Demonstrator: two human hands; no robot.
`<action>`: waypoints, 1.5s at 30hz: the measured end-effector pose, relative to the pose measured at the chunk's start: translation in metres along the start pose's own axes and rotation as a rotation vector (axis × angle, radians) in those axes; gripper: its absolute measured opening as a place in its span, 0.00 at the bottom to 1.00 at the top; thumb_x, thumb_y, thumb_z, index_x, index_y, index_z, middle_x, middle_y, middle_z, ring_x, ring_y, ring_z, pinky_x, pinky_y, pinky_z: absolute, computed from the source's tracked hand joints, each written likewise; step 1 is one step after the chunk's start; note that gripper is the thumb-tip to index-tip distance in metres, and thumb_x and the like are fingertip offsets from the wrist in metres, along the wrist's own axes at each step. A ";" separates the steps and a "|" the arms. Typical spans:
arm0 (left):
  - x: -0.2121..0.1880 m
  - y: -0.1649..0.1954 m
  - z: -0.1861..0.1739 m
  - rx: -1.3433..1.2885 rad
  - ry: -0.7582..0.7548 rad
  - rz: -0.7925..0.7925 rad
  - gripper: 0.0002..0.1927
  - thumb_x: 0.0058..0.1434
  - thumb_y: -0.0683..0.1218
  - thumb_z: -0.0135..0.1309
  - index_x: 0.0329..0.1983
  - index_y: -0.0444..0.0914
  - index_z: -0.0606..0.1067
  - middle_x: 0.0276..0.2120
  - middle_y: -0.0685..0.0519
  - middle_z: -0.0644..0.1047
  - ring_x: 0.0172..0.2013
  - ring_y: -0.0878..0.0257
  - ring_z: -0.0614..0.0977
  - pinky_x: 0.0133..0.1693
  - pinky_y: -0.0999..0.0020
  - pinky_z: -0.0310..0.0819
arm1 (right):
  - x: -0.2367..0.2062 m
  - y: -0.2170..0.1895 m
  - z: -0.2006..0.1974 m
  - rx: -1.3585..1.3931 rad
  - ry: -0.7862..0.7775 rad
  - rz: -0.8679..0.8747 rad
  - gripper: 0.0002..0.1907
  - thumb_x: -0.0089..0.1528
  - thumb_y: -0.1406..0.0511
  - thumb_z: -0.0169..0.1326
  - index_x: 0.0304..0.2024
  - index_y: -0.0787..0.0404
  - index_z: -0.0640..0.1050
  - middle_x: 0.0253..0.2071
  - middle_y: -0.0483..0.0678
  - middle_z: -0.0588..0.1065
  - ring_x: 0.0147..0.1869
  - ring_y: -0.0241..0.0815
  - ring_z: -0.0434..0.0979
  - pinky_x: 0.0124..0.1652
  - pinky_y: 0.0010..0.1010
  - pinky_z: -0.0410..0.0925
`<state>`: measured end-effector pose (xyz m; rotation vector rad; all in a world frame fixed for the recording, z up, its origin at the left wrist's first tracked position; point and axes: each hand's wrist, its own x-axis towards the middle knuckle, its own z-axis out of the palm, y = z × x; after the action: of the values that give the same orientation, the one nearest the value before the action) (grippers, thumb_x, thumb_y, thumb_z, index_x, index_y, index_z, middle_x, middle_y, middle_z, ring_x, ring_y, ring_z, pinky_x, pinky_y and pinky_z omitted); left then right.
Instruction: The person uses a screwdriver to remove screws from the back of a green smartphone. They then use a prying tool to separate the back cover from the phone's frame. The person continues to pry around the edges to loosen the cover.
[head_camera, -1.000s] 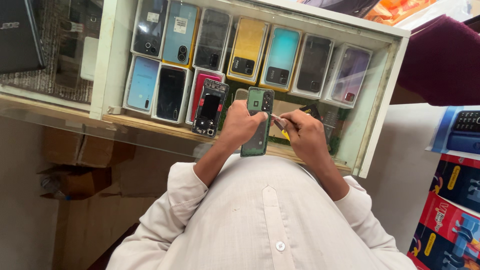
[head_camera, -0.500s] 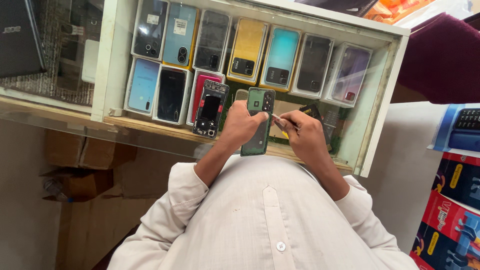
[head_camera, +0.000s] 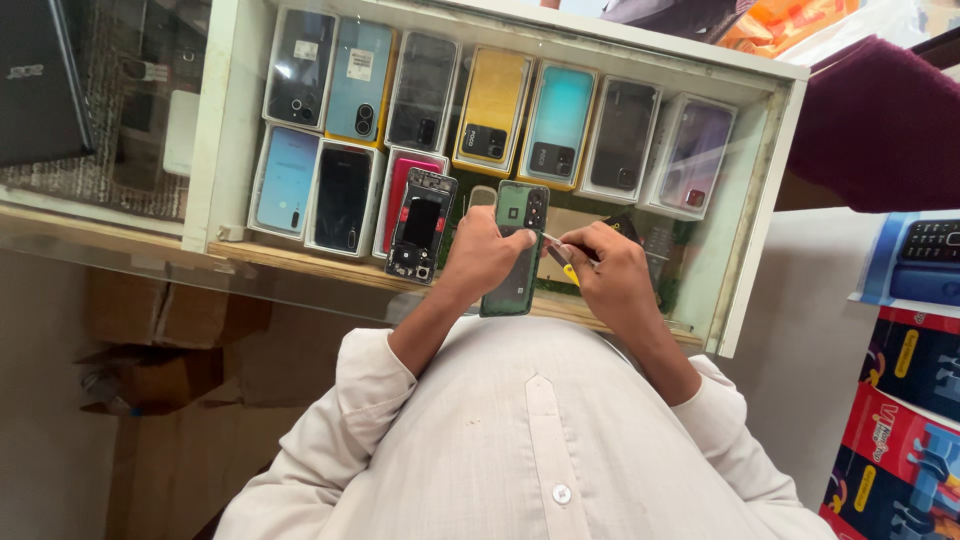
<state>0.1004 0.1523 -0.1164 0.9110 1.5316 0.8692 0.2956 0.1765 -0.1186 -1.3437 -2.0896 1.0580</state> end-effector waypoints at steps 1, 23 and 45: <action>0.000 0.000 0.000 0.008 -0.001 -0.016 0.07 0.55 0.42 0.57 0.33 0.35 0.84 0.26 0.51 0.85 0.25 0.66 0.84 0.29 0.68 0.79 | -0.001 0.000 0.000 -0.024 0.017 -0.049 0.05 0.63 0.69 0.59 0.41 0.64 0.82 0.33 0.51 0.76 0.32 0.44 0.76 0.32 0.34 0.68; 0.003 -0.007 0.001 -0.054 -0.011 0.019 0.08 0.56 0.40 0.56 0.35 0.33 0.84 0.27 0.51 0.85 0.26 0.67 0.84 0.30 0.69 0.80 | -0.005 -0.008 0.004 -0.078 -0.075 0.038 0.09 0.68 0.66 0.53 0.47 0.65 0.78 0.29 0.55 0.77 0.31 0.51 0.78 0.33 0.38 0.68; -0.003 -0.008 -0.001 -0.184 -0.040 0.010 0.07 0.57 0.39 0.55 0.34 0.32 0.83 0.28 0.50 0.85 0.27 0.68 0.85 0.30 0.71 0.79 | -0.004 0.004 0.008 0.141 -0.049 0.128 0.08 0.68 0.65 0.56 0.42 0.64 0.82 0.23 0.46 0.74 0.27 0.32 0.67 0.27 0.30 0.63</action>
<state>0.0990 0.1463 -0.1224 0.7982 1.3888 0.9761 0.2941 0.1712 -0.1264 -1.4100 -1.9438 1.2776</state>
